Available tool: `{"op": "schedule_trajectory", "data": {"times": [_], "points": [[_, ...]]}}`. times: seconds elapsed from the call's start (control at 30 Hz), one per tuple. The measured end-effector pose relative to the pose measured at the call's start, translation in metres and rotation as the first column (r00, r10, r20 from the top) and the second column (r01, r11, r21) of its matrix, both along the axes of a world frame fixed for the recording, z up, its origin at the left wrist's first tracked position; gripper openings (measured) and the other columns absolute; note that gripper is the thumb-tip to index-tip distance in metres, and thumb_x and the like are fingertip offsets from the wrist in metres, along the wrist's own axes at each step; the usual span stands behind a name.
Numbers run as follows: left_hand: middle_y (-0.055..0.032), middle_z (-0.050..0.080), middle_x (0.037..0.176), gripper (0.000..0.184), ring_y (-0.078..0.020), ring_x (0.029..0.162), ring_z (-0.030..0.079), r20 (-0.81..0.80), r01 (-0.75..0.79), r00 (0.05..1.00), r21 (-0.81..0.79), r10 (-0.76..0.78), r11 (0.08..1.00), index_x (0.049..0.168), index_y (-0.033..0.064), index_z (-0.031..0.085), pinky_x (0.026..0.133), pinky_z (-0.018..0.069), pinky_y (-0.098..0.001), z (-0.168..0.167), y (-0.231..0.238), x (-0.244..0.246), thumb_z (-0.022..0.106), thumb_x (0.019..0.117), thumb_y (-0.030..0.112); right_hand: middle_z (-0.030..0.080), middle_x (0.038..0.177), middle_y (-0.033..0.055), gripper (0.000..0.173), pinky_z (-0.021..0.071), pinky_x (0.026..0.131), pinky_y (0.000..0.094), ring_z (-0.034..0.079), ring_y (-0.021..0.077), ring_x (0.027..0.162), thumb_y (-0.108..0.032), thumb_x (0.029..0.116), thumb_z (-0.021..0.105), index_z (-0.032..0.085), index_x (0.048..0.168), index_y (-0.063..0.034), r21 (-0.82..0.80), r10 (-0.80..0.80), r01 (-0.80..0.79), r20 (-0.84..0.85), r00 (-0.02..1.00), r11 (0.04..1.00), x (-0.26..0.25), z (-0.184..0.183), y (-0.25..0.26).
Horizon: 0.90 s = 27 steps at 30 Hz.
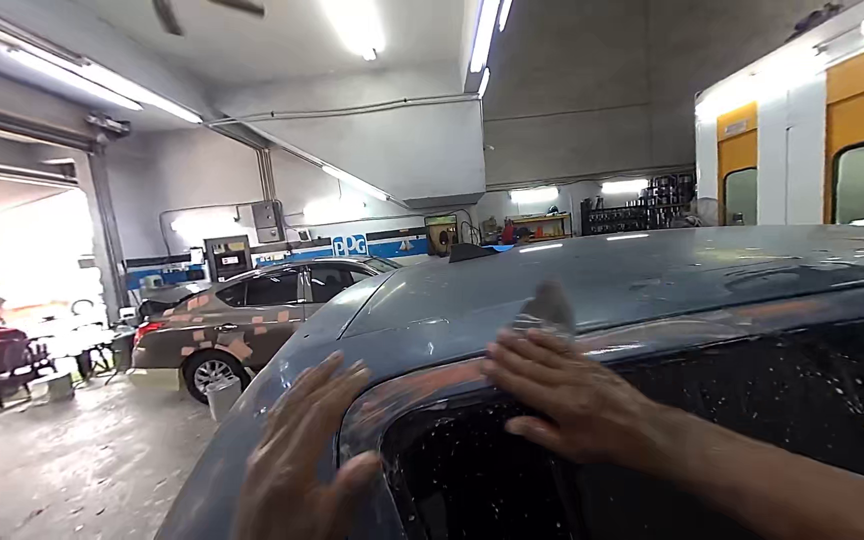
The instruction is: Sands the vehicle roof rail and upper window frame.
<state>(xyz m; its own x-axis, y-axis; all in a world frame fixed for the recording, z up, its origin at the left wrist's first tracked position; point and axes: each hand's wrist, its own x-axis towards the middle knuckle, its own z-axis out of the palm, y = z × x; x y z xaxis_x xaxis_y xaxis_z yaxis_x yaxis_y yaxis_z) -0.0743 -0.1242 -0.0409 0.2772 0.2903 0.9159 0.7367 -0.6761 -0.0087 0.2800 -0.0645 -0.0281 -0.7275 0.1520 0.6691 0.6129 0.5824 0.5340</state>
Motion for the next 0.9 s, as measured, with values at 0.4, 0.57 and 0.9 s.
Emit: {"op": "schedule_trajectory", "data": {"times": [0.4,0.57,0.9], "points": [[-0.0169,0.065,0.136,0.074,-0.0362,0.140,0.049,0.002,0.134,0.991,-0.003,-0.134,0.991,0.130,0.0031,0.066,0.117,0.0375,-0.0564,0.012,0.006,-0.036,0.029,0.1045,0.062,0.053,0.154,0.0081,0.071,0.0319,0.124,0.0523,0.040,0.0268,0.150,-0.065,0.1017,0.040,0.057,0.147,-0.0125,0.049,-0.176,0.194,-0.249,0.952,0.980,-0.021,-0.025,-0.008],[-0.0035,0.064,0.141,0.072,-0.0273,0.141,0.051,-0.005,0.326,0.943,0.202,-0.332,0.923,0.136,0.0136,0.065,0.115,0.0434,-0.0544,0.042,0.033,0.060,0.031,0.1018,0.067,0.049,0.158,0.0062,0.076,0.0285,0.126,0.0454,0.036,0.0220,0.152,-0.067,0.1013,0.037,0.052,0.150,-0.0108,-0.088,-0.065,0.045,-0.244,0.968,0.995,-0.111,-0.037,-0.005],[-0.0223,0.065,0.131,0.082,-0.0330,0.132,0.056,0.061,0.197,0.979,-0.032,-0.194,0.980,0.128,-0.0041,0.064,0.113,0.0427,-0.0507,0.021,0.030,-0.016,0.024,0.1048,0.063,0.053,0.153,0.0117,0.076,0.0332,0.123,0.0517,0.043,0.0269,0.147,-0.067,0.0960,0.050,0.059,0.145,-0.0104,-0.074,-0.188,0.180,-0.589,0.786,0.981,-0.071,-0.059,-0.020]]}}
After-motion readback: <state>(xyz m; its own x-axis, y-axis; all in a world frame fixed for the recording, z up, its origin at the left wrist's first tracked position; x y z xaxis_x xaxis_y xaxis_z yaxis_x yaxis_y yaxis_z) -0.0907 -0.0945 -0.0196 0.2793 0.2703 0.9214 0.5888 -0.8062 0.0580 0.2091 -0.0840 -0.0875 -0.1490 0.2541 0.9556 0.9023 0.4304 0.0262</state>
